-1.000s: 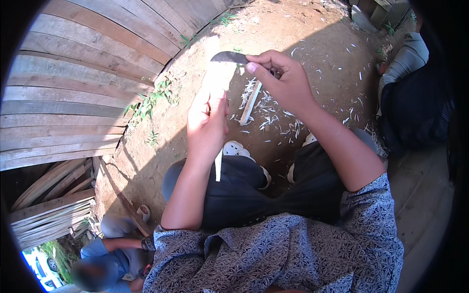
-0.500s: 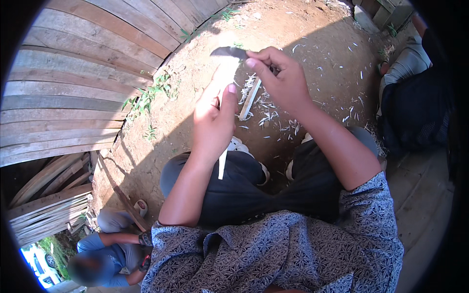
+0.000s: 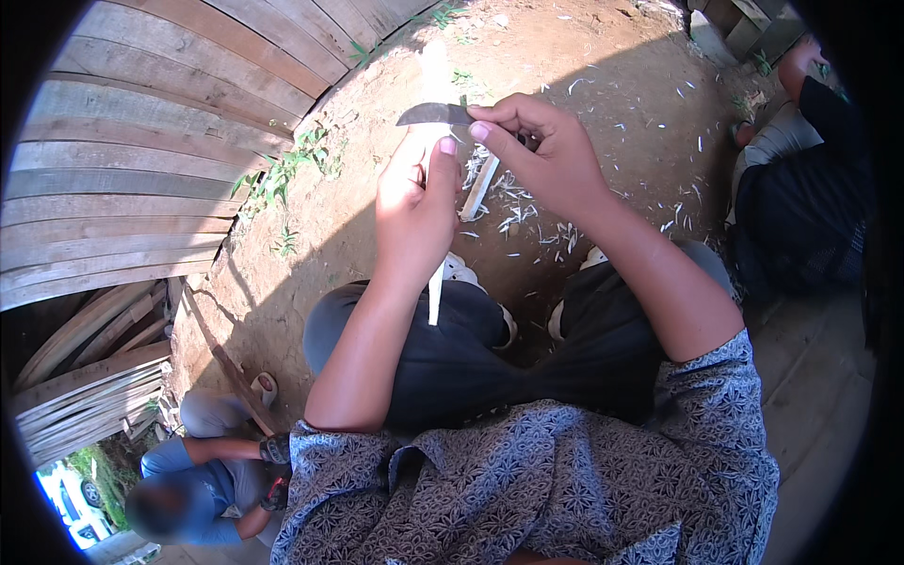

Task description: The person sits on the ground and uses a curved knife to shave thin strips from a small piece of wood. They hold the wood in their left hand and repeatedly scrape the blade against it, creating a pile of wood shavings on the ground.

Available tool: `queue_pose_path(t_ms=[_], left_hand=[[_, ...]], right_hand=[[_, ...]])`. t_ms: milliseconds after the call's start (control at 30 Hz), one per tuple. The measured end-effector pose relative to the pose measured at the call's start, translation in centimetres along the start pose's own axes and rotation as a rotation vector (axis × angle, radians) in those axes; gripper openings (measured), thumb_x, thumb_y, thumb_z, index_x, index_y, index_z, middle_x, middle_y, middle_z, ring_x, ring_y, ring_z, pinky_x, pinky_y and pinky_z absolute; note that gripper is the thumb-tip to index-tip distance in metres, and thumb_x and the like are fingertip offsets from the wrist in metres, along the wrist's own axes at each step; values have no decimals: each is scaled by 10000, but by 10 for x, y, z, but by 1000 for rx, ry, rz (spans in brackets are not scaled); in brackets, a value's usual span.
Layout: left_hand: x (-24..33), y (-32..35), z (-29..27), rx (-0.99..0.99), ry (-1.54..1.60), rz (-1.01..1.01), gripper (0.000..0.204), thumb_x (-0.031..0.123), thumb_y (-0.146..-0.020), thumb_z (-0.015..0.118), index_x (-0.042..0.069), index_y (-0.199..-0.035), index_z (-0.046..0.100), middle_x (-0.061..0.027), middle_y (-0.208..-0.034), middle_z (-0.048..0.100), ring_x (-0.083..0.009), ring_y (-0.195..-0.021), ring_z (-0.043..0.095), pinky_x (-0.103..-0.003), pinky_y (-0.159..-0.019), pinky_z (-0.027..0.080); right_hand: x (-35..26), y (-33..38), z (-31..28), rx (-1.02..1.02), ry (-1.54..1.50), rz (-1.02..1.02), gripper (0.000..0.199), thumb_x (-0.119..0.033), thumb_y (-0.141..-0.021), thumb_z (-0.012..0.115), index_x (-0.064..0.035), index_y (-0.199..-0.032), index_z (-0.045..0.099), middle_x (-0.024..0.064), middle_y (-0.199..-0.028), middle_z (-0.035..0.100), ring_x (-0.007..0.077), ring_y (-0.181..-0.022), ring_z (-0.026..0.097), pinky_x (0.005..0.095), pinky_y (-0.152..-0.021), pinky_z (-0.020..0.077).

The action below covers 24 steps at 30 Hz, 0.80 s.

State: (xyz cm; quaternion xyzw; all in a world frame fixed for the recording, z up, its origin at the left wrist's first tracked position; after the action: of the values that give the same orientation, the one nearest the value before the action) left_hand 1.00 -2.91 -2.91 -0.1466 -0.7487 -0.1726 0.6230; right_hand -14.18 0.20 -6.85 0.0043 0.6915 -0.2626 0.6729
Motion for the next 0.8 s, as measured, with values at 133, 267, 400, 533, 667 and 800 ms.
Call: queue_pose_path(t_ms=[133, 267, 400, 533, 667, 800], left_hand=[[-1, 3, 0, 14, 10, -35, 236, 282, -1056, 498, 68, -1091, 592, 23, -682, 499, -31, -457, 421, -205, -411, 335], [-1, 13, 9, -78, -117, 128, 380, 245, -1058, 500, 59, -1389, 525, 32, -715, 511, -22, -529, 440, -190, -455, 356], [13, 29, 26, -251, -128, 69, 505, 159, -1039, 534, 49, -1516, 408, -43, -1021, 625, -40, -786, 537, -209, -693, 447], [-8, 3, 9, -85, -36, 29, 473, 213, -1042, 537, 58, -1482, 456, 0, -860, 555, -28, -620, 457, -201, -545, 385], [0, 1, -1, 18, -43, 29, 247, 278, -1037, 548, 90, -1185, 612, 38, -709, 495, -17, -476, 398, -191, -424, 321], [0, 1, -3, 20, -63, 71, 192, 279, -1035, 554, 102, -973, 595, 49, -697, 492, -14, -482, 403, -192, -420, 311]], right_hand=[[-6, 2, -6, -48, 99, 61, 189, -204, -933, 713, -29, -1002, 733, -34, -735, 641, 35, -655, 515, 232, -598, 421], [25, -22, -34, 112, 96, 63, 198, -231, -939, 703, -45, -1007, 712, -23, -713, 637, 38, -636, 519, 233, -593, 422], [62, -50, -99, 465, 288, 165, 213, -254, -947, 693, -49, -1004, 692, -54, -697, 598, 19, -621, 490, 216, -577, 395], [35, -36, -78, 270, 98, 139, 205, -248, -943, 702, -49, -992, 696, -58, -710, 600, 11, -619, 475, 215, -566, 379], [4, -8, -24, -40, 58, 109, 185, -216, -936, 712, -32, -961, 708, -44, -777, 651, 17, -665, 512, 227, -603, 417], [-2, -2, -14, -77, 54, 65, 201, -220, -930, 715, -26, -981, 722, -19, -817, 693, 35, -689, 545, 245, -633, 445]])
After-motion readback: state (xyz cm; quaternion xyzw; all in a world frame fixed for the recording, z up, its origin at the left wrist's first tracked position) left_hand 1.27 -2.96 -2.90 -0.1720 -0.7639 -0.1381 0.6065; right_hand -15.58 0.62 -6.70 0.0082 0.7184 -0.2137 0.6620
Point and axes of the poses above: each hand's wrist, its own y-axis away from the middle knuckle, its own z-axis out of the palm, x = y × z, the point moved 2 cm from there along -y, towards the middle knuckle
